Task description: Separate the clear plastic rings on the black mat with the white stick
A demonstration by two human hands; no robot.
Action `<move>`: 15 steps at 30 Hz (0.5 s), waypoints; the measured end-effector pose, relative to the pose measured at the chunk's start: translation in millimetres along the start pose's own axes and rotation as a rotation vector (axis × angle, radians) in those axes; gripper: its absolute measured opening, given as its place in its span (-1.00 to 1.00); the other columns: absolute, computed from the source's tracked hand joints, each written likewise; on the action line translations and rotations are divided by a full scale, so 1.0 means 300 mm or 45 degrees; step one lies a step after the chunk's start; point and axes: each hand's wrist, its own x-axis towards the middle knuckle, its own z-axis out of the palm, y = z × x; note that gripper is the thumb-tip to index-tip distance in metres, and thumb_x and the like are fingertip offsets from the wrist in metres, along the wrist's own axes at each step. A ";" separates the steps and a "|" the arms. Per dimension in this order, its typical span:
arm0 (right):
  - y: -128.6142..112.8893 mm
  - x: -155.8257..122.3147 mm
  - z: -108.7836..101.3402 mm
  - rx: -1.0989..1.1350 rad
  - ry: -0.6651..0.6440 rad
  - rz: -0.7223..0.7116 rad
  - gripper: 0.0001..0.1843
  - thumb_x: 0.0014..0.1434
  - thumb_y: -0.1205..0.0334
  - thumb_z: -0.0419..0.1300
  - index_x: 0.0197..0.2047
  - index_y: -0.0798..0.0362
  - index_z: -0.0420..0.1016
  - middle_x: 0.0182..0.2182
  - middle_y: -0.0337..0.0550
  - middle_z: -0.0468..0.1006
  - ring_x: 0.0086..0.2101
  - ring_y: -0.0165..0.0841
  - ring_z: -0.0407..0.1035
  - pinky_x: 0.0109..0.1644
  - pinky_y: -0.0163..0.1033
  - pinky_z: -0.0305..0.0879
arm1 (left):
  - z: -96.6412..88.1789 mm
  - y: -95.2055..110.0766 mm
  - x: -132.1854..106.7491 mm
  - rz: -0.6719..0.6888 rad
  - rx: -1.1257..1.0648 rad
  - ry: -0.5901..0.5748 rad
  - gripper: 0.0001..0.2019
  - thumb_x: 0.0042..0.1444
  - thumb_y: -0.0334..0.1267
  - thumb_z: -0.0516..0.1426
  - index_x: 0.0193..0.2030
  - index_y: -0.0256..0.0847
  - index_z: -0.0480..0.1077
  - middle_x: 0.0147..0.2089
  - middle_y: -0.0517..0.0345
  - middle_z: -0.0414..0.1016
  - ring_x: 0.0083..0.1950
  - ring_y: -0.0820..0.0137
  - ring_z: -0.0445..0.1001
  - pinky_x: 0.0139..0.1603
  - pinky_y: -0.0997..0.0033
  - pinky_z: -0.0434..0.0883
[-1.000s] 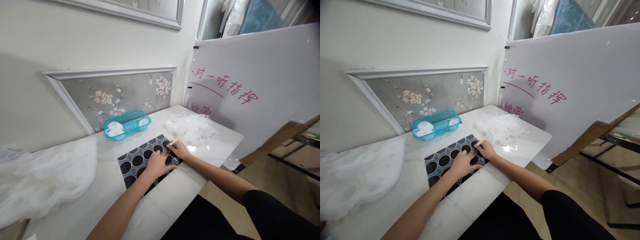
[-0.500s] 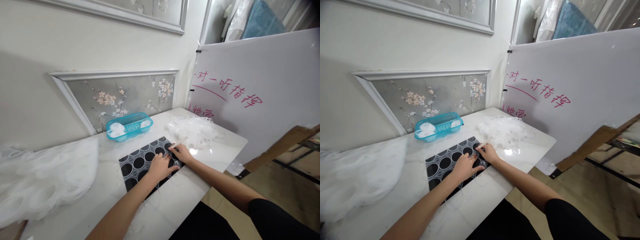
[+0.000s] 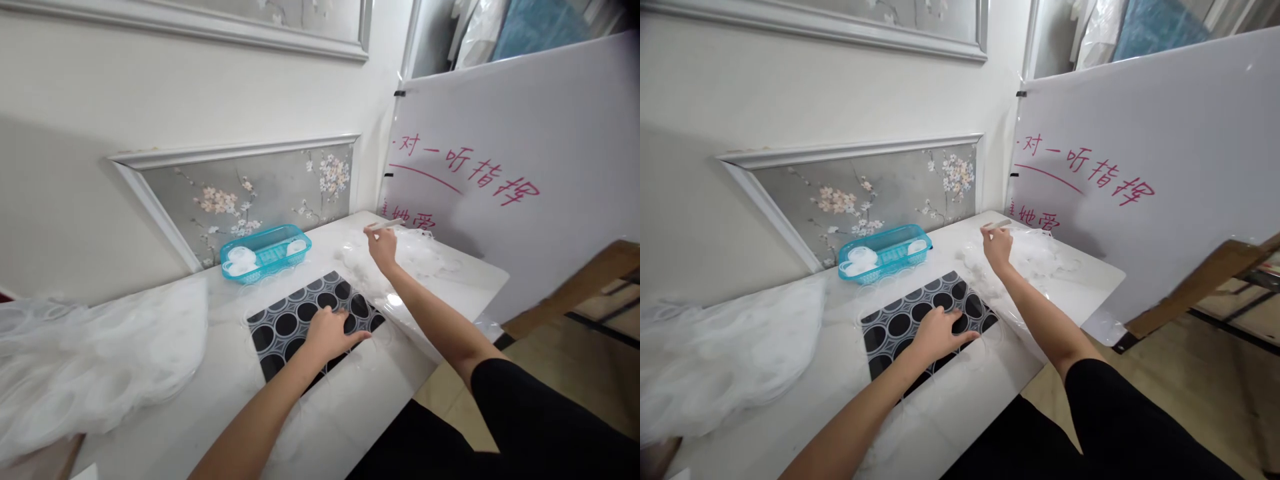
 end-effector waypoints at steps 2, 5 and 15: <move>-0.037 -0.050 -0.003 0.168 -0.133 -0.062 -0.69 0.23 0.19 0.03 -0.33 0.11 0.57 -0.26 0.00 0.60 -0.17 -0.17 0.37 -0.03 -0.11 0.22 | -0.002 0.003 -0.011 0.078 0.012 0.023 -0.18 0.02 0.41 -0.20 0.07 -0.23 0.40 0.03 -0.04 0.48 -0.03 0.11 0.36 -0.03 0.17 0.30; -0.097 -0.219 -0.010 0.414 -0.571 -0.299 -0.73 0.20 0.19 0.07 -0.39 0.04 0.56 -0.33 -0.12 0.60 -0.23 -0.23 0.40 -0.09 -0.18 0.26 | -0.011 0.024 -0.038 0.092 0.068 0.099 -0.22 0.10 0.35 -0.22 0.14 -0.24 0.33 0.13 -0.04 0.40 0.02 0.10 0.32 0.04 0.11 0.26; -0.100 -0.428 -0.003 0.668 -0.936 -0.189 -0.68 0.21 0.09 0.06 -0.44 0.08 0.48 -0.40 -0.15 0.54 -0.38 -0.33 0.40 -0.28 -0.28 0.29 | 0.004 0.093 -0.078 -0.342 0.243 -0.046 -0.14 0.08 0.36 -0.21 0.06 -0.46 0.37 -0.05 -0.32 0.44 -0.27 0.12 0.49 -0.32 0.24 0.39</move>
